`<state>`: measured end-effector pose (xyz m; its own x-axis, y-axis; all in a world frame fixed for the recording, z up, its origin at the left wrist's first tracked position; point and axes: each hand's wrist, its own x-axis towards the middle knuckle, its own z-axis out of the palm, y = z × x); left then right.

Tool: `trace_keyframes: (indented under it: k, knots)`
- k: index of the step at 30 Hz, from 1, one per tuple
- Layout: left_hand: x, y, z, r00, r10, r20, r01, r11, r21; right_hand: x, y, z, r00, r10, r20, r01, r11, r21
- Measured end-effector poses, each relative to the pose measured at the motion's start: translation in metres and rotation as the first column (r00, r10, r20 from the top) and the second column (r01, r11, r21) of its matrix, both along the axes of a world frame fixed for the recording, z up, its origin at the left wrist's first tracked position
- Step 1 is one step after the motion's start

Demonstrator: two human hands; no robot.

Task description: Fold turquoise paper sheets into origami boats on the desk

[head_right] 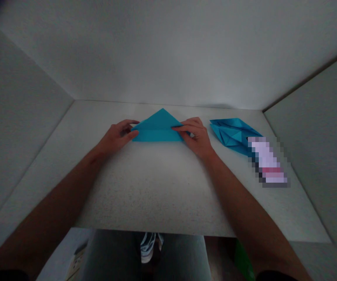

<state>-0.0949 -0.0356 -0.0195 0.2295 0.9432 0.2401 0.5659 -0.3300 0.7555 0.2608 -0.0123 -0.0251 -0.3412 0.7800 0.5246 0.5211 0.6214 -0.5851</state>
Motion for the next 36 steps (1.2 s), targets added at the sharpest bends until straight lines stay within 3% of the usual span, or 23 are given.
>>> trace_keyframes:
  k: [4, 8, 15, 20, 23, 30, 36]
  knots:
    - [0.005, 0.0, 0.006, 0.99, 0.004, 0.142, -0.006, 1.0, 0.017, -0.002, -0.001, 0.001, 0.998, 0.062, -0.001, -0.062, 0.998, -0.005]
    - [0.007, -0.002, 0.007, 0.987, 0.002, 0.162, -0.009, 0.999, 0.043, -0.004, -0.002, 0.005, 0.992, 0.108, 0.067, -0.105, 0.994, -0.043]
    - [0.007, 0.003, -0.001, 0.96, 0.02, 0.278, -0.019, 1.0, -0.006, -0.005, -0.003, 0.001, 0.998, 0.014, 0.065, -0.012, 0.999, -0.037]
    - [0.009, 0.003, -0.004, 0.922, 0.0, 0.388, 0.039, 0.995, -0.092, -0.003, -0.005, -0.003, 0.999, 0.037, 0.032, -0.035, 0.997, -0.066]
    - [0.01, 0.001, -0.004, 0.936, 0.003, 0.353, 0.02, 0.998, -0.059, -0.003, -0.005, -0.002, 0.999, 0.034, 0.039, -0.032, 0.998, -0.056]
    - [0.009, -0.003, 0.007, 0.997, 0.013, 0.072, -0.017, 0.998, 0.063, 0.0, -0.002, 0.003, 0.996, 0.044, 0.072, -0.043, 0.999, -0.008]
    - [0.01, -0.003, 0.011, 0.99, 0.077, 0.116, -0.09, 0.99, 0.105, -0.002, 0.0, 0.0, 0.997, -0.034, 0.069, 0.036, 0.999, -0.018]
